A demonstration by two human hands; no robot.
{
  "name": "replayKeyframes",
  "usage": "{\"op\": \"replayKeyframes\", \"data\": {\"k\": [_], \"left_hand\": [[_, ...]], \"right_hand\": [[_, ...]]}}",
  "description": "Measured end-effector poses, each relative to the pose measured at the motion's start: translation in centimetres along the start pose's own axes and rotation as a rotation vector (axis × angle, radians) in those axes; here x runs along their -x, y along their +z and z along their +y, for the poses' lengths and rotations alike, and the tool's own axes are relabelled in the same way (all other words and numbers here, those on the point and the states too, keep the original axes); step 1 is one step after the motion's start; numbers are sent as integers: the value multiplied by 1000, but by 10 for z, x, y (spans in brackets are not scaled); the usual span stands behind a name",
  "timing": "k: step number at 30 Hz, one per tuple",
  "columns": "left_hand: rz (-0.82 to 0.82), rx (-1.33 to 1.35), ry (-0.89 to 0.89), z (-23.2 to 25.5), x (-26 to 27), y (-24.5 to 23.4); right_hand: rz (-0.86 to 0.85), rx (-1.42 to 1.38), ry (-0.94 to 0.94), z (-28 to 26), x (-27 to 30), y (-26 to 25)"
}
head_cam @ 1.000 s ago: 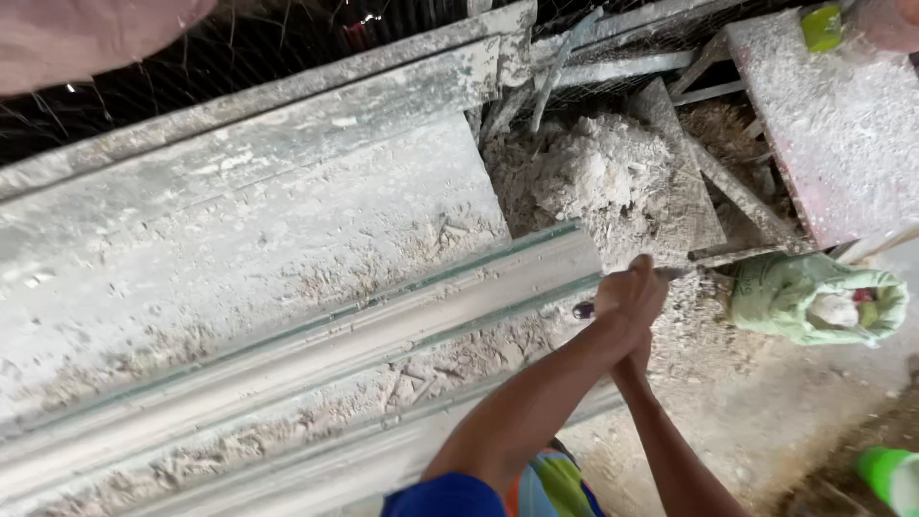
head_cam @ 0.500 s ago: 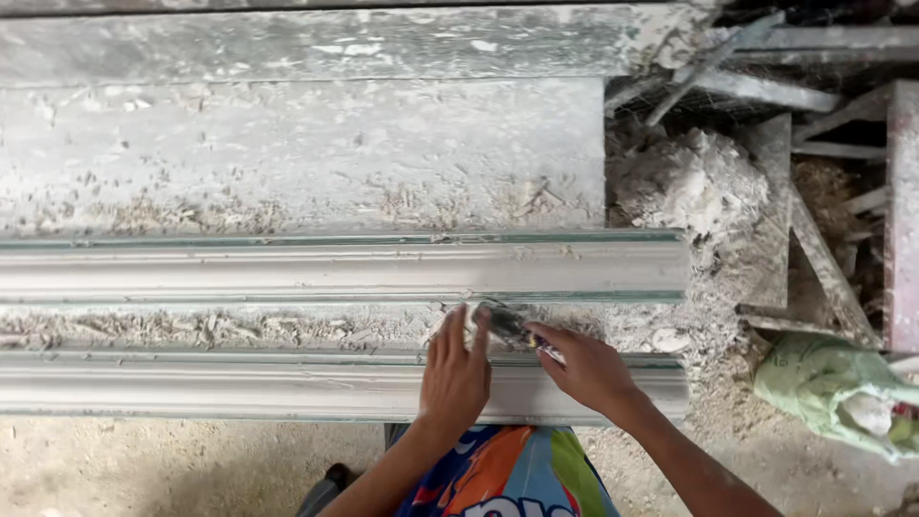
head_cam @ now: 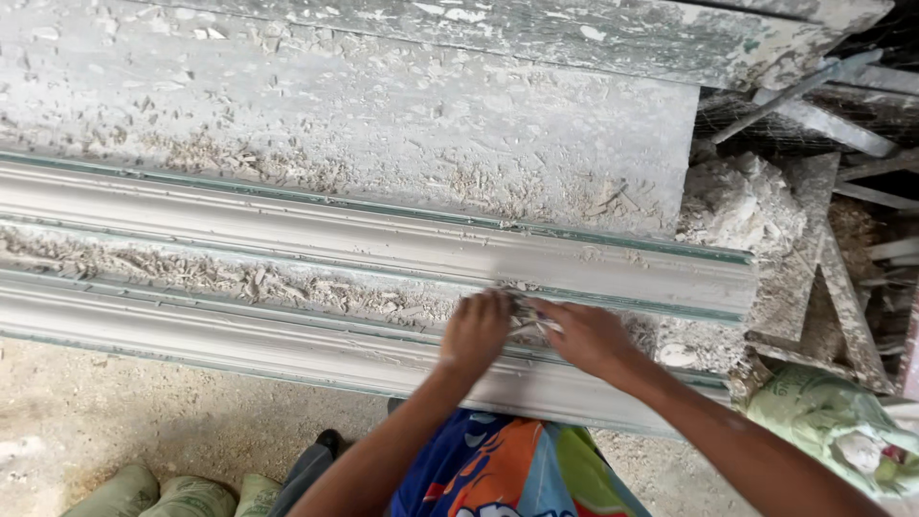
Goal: The person uses a scraper to remove dust and debris from the grooves of long white molding pieces. The person works along the length of the molding, clearing out accumulated material.
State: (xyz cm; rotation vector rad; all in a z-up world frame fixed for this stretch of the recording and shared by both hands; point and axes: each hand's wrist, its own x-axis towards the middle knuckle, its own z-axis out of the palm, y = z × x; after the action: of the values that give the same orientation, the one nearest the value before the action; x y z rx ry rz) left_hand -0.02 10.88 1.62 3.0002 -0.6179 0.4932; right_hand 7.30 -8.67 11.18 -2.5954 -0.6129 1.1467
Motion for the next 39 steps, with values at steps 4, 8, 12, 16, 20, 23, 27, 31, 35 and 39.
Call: {"op": "replayKeyframes", "data": {"k": [4,8,12,16,20,23,27,31,35,39], "left_hand": [[-48,-50,-40,-19,5,-8],[-94,148,-36,49,-24,1],[-143,165,-40,-14,14,15],[-81,-50,-239,-148,67,-26],[-118,-117,-227,-141,92,4],[-437,215,-222,-71,38,-10],[79,183,-158,-83,38,-1],[77,64,-131,-227,97,-32],[111,59,-126,-351,152,-50],[-12,112,-128,-450,209,-59]], "right_hand": [[55,8,-70,-16,-15,14],[-37,15,93,-15,45,-53],[-2,-72,54,-33,-9,-7],[105,-200,-262,-139,-87,16],[110,-77,-289,-144,-85,23],[52,-32,-48,-104,-29,-13],[-11,31,104,-114,-40,-11],[1,35,-18,-254,-103,-12],[6,21,-52,-378,-154,-9],[63,1,-105,-473,-206,18]]}}
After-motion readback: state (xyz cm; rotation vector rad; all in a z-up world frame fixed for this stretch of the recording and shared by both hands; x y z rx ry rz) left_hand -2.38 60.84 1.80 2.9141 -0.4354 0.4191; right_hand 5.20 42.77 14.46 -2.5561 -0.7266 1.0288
